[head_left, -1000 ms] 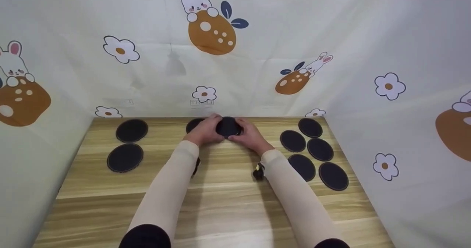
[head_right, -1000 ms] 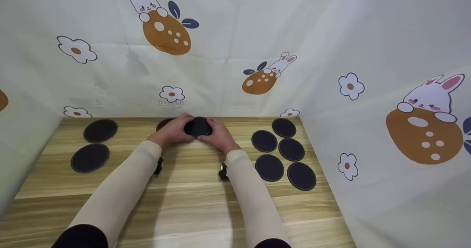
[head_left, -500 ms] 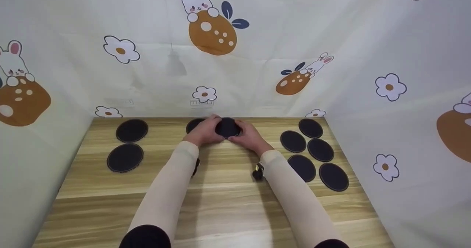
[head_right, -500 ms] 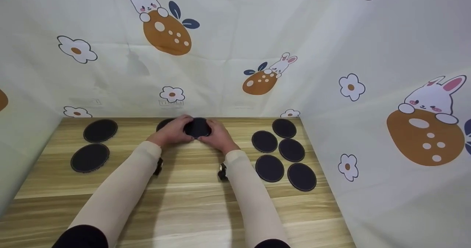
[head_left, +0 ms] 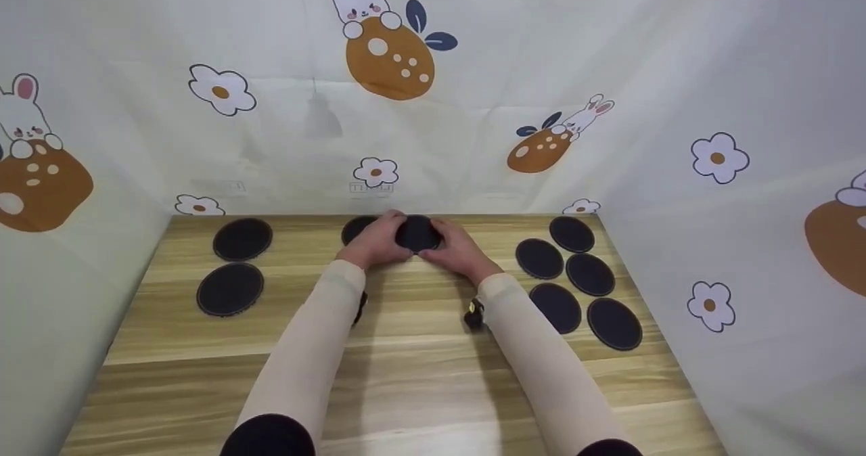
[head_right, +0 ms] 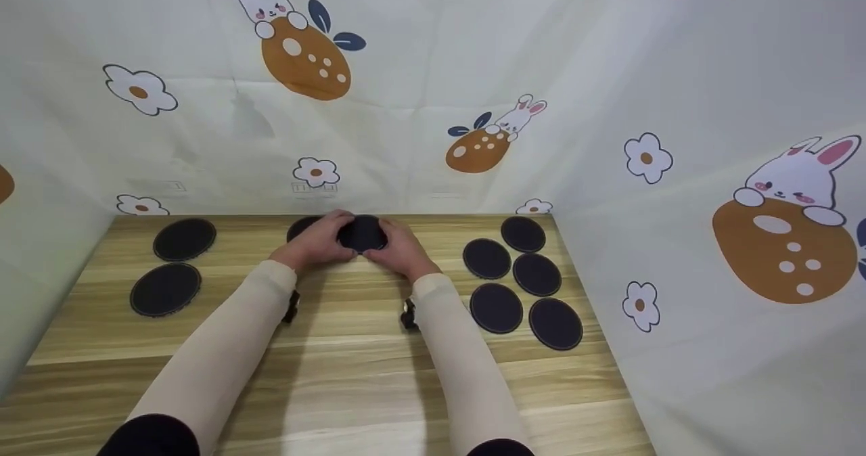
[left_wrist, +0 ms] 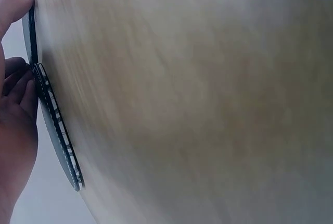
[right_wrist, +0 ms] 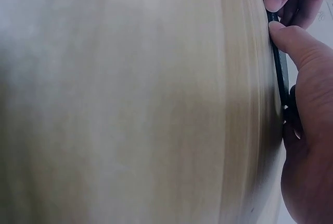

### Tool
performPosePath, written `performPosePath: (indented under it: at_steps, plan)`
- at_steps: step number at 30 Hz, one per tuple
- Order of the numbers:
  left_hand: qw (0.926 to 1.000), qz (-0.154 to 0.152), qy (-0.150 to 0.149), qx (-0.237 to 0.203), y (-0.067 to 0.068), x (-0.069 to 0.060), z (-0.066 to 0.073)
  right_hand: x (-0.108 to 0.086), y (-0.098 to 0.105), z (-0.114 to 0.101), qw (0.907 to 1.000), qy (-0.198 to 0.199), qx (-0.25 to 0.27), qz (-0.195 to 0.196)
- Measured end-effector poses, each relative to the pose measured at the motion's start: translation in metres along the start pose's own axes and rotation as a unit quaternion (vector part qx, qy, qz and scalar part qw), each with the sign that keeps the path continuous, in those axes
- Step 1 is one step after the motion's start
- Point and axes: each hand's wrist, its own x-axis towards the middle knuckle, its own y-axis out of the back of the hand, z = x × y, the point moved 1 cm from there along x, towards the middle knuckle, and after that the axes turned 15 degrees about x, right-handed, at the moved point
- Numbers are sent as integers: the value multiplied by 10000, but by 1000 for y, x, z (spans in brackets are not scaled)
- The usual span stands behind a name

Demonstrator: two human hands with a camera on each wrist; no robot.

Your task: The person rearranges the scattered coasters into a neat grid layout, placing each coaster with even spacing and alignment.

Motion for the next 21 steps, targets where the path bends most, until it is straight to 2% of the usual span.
performPosePath:
  at_steps: [6, 12, 16, 21]
  plan:
    - [9997, 147, -158, 72, 0, 0, 0, 2, 0, 2, 9999, 134, 42, 3]
    - [9996, 243, -113, -15, 1, -4, 1, 2, 0, 3, 9997, 219, 132, 56]
    - [9994, 295, -49, -145, 3, -8, 2, -4, 5, 1, 9989, 266, 343, 203]
    - [9987, 416, -64, -274, 9, -19, 4, -19, 12, -1, 9979, 429, 310, 366]
